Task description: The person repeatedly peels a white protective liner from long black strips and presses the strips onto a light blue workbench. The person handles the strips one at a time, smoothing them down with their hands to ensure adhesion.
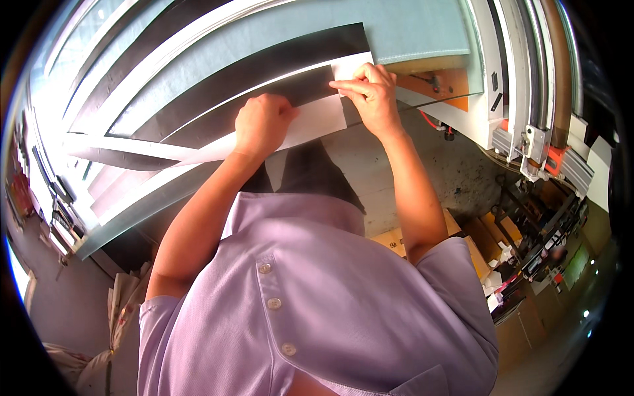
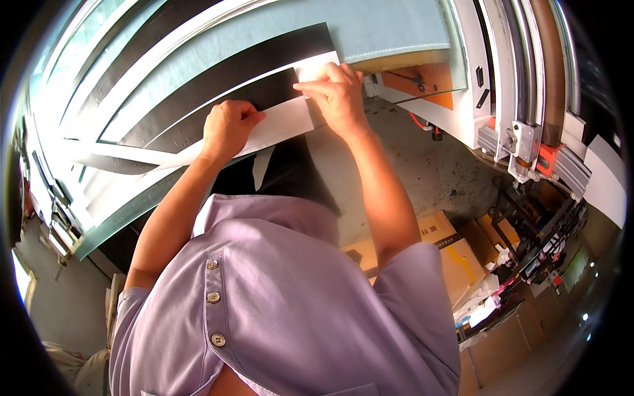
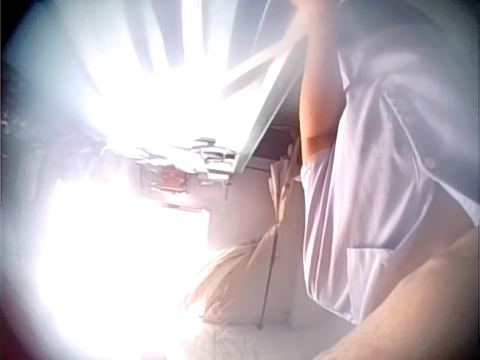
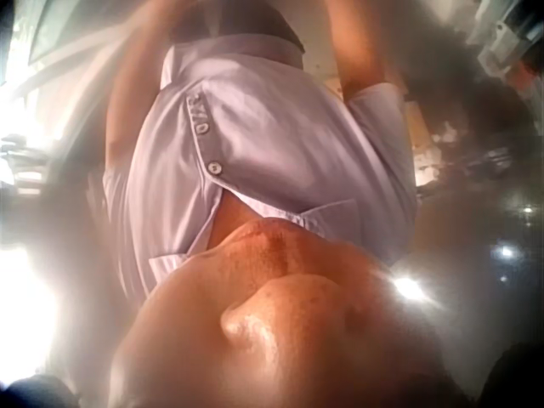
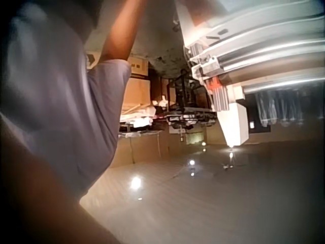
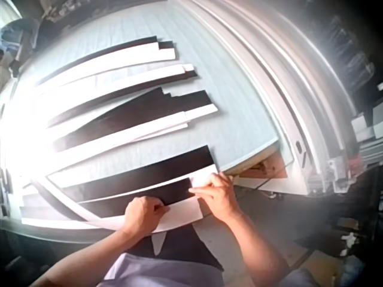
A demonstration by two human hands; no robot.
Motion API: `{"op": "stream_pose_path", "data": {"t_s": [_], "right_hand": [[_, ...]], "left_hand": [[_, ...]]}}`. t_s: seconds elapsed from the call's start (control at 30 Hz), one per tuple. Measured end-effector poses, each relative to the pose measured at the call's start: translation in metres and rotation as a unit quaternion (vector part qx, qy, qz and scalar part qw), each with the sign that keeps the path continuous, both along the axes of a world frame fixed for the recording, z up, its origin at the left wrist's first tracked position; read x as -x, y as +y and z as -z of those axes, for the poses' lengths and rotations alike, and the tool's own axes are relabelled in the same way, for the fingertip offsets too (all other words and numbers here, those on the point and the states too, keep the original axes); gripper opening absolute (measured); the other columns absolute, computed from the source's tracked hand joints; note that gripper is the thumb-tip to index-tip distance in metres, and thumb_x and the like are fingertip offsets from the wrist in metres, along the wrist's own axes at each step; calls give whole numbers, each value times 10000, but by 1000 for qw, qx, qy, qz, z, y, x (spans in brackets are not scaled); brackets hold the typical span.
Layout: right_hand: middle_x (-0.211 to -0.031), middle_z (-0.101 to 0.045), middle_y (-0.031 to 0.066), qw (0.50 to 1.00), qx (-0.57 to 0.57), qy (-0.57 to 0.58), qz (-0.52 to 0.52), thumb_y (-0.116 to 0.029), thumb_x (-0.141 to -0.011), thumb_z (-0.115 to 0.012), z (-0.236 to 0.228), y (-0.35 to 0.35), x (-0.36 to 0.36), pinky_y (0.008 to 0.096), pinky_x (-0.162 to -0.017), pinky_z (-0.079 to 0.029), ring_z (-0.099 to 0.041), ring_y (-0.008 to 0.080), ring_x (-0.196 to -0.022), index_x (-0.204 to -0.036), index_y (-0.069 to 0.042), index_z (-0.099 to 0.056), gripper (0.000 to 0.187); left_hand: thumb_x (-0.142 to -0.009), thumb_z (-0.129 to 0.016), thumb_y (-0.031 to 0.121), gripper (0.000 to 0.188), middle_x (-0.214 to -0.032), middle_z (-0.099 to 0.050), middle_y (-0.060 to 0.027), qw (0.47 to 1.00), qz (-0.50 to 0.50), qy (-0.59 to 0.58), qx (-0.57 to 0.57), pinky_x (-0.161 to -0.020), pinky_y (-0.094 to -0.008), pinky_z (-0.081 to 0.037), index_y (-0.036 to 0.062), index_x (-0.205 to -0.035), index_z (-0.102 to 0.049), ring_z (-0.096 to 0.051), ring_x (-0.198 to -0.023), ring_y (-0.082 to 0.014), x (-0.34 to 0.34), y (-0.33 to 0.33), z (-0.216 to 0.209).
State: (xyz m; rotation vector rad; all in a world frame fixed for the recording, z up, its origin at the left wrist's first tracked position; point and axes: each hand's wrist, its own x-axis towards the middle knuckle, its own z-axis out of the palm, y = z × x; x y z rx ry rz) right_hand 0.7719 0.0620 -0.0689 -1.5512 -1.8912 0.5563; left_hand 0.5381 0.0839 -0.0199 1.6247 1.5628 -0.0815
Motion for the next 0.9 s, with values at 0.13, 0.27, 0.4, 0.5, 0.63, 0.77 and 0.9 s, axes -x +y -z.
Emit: {"op": "stream_pose_path", "data": {"t_s": [0.13, 0.27, 0.4, 0.5, 0.63, 0.77, 0.9], "right_hand": [[-775, -544, -73, 1000, -2, -2, 0, -150, -734, -827, 1, 0, 0, 335, -753, -340, -528, 162, -796, -888, -279, -812, 201], [-778, -554, -75, 1000, -8, -5, 0, -144, -728, -831, 1, -1, 0, 333, -760, -342, -529, 165, -798, -892, -275, -809, 211], [-788, -559, -75, 1000, -2, 4, 6, -150, -715, -843, 4, -3, 2, 336, -780, -345, -531, 168, -820, -901, -270, -805, 225], [-816, -567, -73, 1000, -1, 4, 11, -157, -698, -856, 2, -5, 5, 345, -803, -342, -531, 169, -852, -919, -271, -802, 255], [-862, -578, -50, 999, 17, -42, 16, -163, -746, -829, -7, -6, 10, 374, -833, -339, -541, 188, -889, -925, -207, -736, 207], [-863, -570, -18, 988, 91, -127, 16, -185, -805, -781, -23, -2, 20, 405, -838, -336, -549, 214, -908, -872, -150, -628, 171], [-847, -563, 0, 978, 140, -156, -7, -208, -819, -766, -32, 7, 23, 419, -830, -338, -554, 226, -919, -824, -143, -587, 190]], "left_hand": [[-861, -711, 277, 203, -772, -715, -135, 1000, 1, 10, -1, -704, -435, -549, 81, -842, -762, -695, -754, -342, -1, 0, -1], [-854, -726, 274, 214, -684, -689, -133, 999, -1, 0, -42, -638, -400, -524, 65, -820, -757, -679, -651, -315, 0, -4, 5], [-856, -724, 275, 215, -690, -691, -134, 999, -3, 4, -43, -645, -406, -529, 65, -824, -758, -680, -659, -323, -1, -5, 7], [-862, -712, 280, 207, -760, -711, -142, 1000, 1, 14, -17, -685, -437, -548, 80, -837, -761, -695, -738, -347, -1, -3, 6], [-859, -715, 278, 223, -701, -694, -131, 999, 1, 18, -51, -655, -427, -537, 71, -782, -746, -682, -678, -343, -2, -7, 11], [-882, -713, 348, 283, -704, -688, -137, 990, 72, 26, -122, -625, -458, -524, 71, -875, -656, -682, -694, -368, 8, -14, 9], [-901, -685, 488, 431, -699, -675, -148, 985, 110, 113, -73, -589, -482, -506, 84, -982, -556, -680, -690, -382, 69, -28, -23]]}}
